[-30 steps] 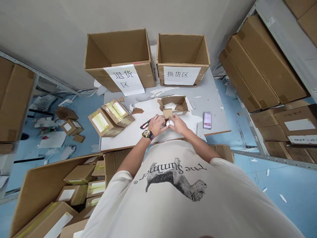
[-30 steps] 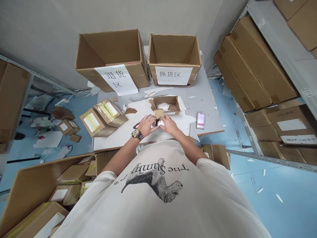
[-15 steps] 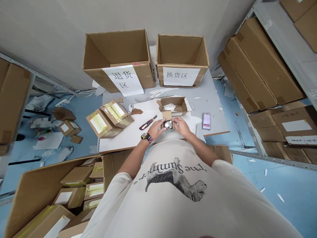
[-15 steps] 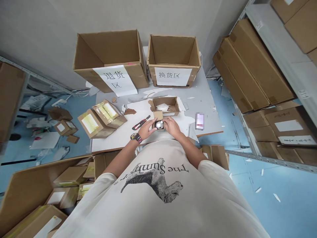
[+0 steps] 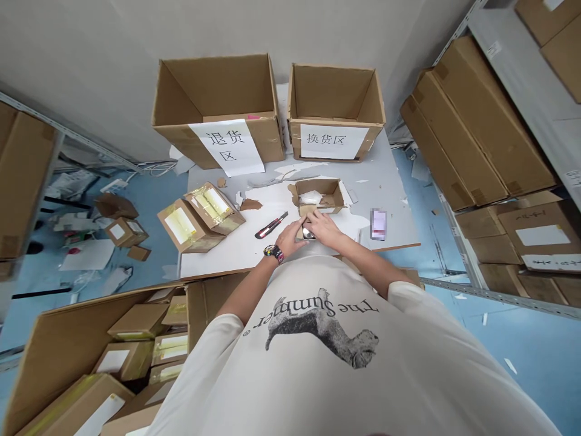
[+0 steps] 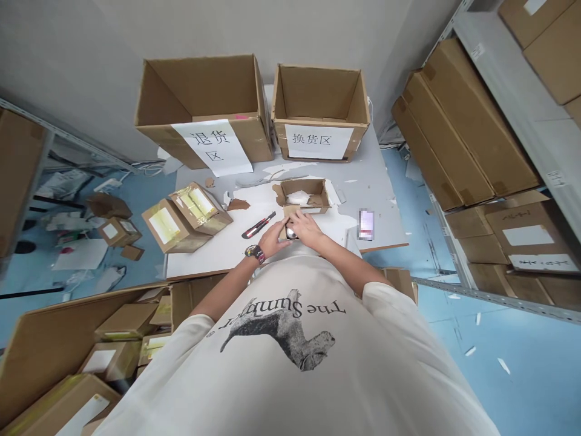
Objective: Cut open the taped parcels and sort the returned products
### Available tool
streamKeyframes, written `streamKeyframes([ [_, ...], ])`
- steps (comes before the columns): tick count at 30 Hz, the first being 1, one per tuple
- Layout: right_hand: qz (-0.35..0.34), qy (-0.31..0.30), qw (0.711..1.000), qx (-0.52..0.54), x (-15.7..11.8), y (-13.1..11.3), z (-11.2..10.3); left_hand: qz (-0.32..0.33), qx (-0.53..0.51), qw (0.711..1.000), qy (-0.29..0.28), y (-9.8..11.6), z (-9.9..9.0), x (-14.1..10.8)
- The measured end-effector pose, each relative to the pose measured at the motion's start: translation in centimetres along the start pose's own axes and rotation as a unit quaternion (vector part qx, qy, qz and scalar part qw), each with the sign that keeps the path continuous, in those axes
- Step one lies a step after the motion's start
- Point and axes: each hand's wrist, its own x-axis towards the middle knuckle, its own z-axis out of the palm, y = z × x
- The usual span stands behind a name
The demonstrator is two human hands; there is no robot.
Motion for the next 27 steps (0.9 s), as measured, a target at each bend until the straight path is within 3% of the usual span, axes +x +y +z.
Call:
streamKeyframes([
  [5,-0.029,-0.031,0.999,-0.026,1.2,0.0,-0.6,-0.021,0.012,0.999,0.039,-0.2,1.4,0.3],
  [11,-0.056,-0.036,0.997,0.032,1.3,1.5,-1.2,-0.041,0.023,0.997,0.057,-0.4,1.6,0.1],
  [22,0.001,0.039,0.975,0.220,-0.6,2.1,-2.9,-0.056,0.013,0.996,0.064,0.4,1.6,0.4],
  [27,0.005,0.136,0.944,0.301,-1.5,2.5,-5.0,-0.050,-0.004,0.997,0.065,0.8,1.5,0.6],
])
